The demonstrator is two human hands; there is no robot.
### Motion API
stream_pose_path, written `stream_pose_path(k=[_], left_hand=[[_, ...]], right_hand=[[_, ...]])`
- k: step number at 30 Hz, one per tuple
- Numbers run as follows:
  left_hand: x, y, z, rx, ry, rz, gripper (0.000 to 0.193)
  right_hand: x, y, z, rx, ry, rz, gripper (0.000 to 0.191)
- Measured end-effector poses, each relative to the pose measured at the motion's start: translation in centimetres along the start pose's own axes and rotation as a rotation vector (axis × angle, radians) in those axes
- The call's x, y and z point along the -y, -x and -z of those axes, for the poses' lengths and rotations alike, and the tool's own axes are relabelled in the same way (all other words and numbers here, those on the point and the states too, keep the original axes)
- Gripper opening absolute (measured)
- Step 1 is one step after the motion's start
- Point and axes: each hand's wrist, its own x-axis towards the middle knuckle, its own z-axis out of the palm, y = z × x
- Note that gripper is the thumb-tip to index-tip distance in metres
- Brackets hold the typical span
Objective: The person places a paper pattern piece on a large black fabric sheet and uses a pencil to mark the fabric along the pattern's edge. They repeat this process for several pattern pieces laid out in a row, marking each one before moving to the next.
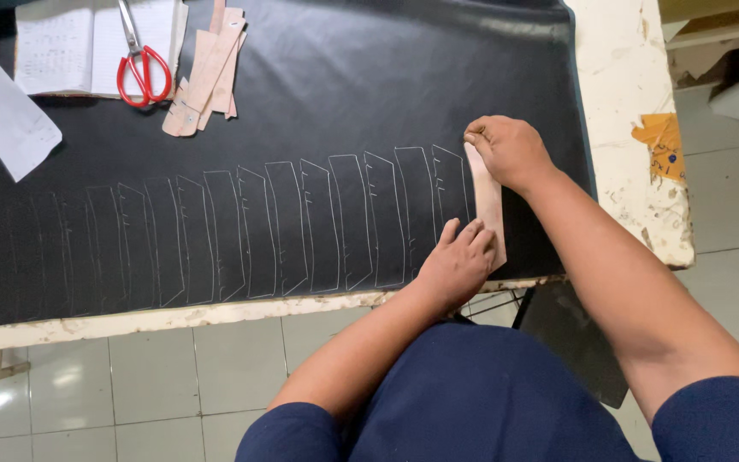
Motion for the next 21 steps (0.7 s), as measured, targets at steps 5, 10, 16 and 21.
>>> stream_pose_path(k=[5, 10, 16, 21], left_hand=[[0.4, -0.2, 0.5, 0.032, 0.014, 0.004, 0.025], [0.6, -0.5, 0.6, -0.020, 0.010, 0.019, 0.024], [0.9, -0.8, 0.8, 0.051, 0.061, 0.034, 0.021], [0.9, -1.1, 0.5, 0.055, 0.041, 0.020, 0.022]], right_hand=[[0.0, -0.1, 0.0, -0.011, -0.062, -0.042, 0.019], [-1.1, 0.2, 0.0, 0.003, -0.015, -0.069, 0.019], [-3.0, 1.4, 1.1, -0.024, 0.068, -0.082, 0.020], [-3.4, 2.7, 0.8, -0.065, 0.028, -0.119, 0.021]])
